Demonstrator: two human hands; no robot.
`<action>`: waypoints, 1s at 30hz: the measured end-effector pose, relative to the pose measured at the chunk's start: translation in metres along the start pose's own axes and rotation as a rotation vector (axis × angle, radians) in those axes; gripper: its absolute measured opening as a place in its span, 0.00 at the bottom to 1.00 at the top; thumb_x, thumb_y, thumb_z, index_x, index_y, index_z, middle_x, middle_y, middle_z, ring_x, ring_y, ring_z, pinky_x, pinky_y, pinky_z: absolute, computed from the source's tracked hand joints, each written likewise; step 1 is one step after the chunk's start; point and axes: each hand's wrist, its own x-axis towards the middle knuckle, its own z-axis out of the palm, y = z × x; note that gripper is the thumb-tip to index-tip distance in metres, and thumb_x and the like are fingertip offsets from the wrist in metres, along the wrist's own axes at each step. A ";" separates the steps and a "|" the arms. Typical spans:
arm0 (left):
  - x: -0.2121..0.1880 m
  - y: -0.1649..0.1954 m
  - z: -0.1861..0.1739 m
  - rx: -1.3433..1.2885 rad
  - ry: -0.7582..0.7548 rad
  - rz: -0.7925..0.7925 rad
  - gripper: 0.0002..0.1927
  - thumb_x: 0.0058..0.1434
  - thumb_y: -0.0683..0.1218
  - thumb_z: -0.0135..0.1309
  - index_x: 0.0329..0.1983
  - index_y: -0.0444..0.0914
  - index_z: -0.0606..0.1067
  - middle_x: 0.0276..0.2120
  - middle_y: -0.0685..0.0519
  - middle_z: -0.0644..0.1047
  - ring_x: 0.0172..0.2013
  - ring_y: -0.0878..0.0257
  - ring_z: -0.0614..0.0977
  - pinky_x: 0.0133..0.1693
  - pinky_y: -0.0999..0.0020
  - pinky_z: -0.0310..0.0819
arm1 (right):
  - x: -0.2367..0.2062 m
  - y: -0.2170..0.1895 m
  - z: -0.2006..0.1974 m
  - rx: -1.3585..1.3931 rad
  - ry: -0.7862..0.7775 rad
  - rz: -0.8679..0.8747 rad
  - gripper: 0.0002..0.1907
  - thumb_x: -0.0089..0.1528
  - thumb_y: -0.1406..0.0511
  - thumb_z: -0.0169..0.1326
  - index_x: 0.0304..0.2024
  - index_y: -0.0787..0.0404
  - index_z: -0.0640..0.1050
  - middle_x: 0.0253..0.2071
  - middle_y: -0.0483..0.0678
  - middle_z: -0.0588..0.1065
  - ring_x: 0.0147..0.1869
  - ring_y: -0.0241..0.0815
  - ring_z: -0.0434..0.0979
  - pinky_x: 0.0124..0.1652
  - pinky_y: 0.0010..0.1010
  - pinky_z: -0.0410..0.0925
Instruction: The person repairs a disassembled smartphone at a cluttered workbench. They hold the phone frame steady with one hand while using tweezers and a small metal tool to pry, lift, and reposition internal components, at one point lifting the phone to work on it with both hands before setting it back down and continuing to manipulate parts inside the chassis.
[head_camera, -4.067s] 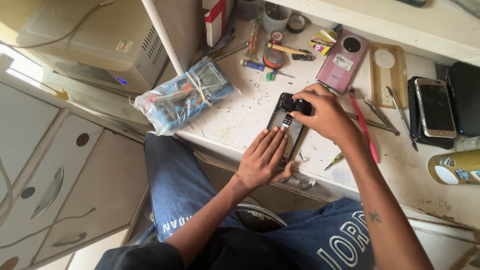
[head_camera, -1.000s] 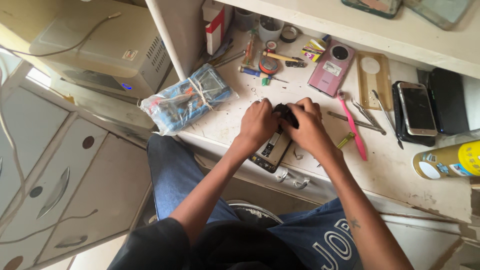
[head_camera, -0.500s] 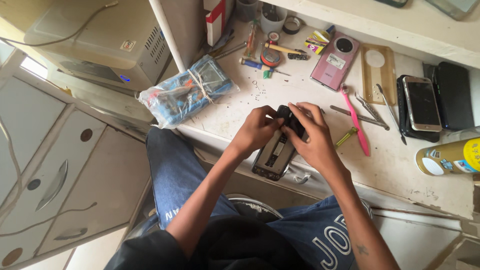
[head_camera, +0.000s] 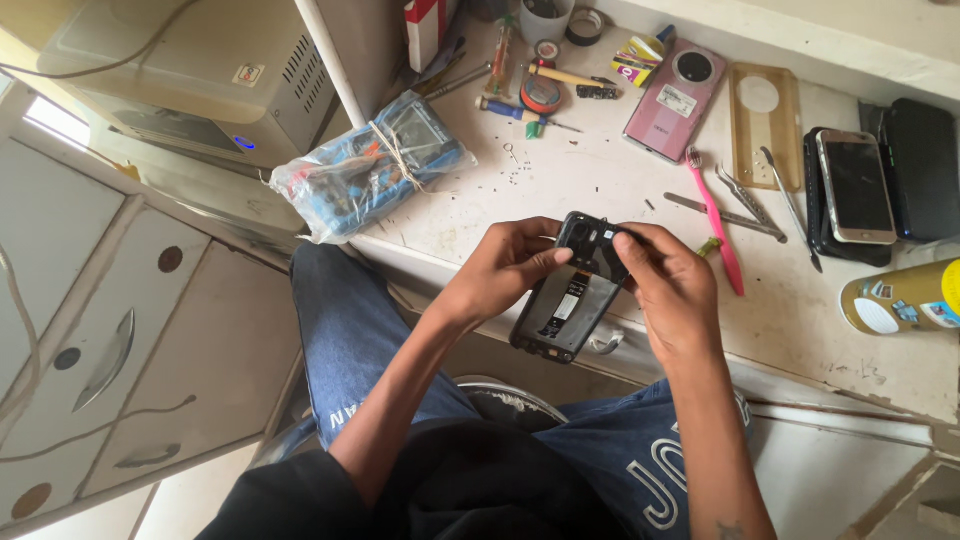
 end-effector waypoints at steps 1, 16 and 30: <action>-0.001 0.003 0.000 0.010 -0.027 0.021 0.18 0.68 0.42 0.55 0.58 0.27 0.73 0.45 0.49 0.82 0.46 0.67 0.81 0.49 0.70 0.78 | -0.003 -0.003 0.001 -0.016 0.020 -0.011 0.11 0.67 0.67 0.59 0.51 0.65 0.80 0.34 0.37 0.74 0.31 0.22 0.65 0.27 0.17 0.55; -0.010 0.023 0.016 -0.142 0.036 0.066 0.21 0.69 0.39 0.55 0.62 0.24 0.72 0.45 0.45 0.83 0.45 0.67 0.82 0.50 0.72 0.78 | -0.044 -0.045 0.011 0.088 -0.140 -0.062 0.21 0.68 0.73 0.49 0.64 0.72 0.70 0.55 0.54 0.77 0.56 0.38 0.78 0.54 0.31 0.73; -0.023 0.041 0.018 -0.123 -0.055 0.083 0.23 0.68 0.40 0.56 0.65 0.27 0.71 0.49 0.48 0.83 0.47 0.70 0.81 0.51 0.73 0.77 | -0.056 -0.044 0.009 0.119 0.003 -0.102 0.16 0.68 0.72 0.52 0.58 0.71 0.75 0.48 0.47 0.79 0.46 0.33 0.78 0.43 0.24 0.71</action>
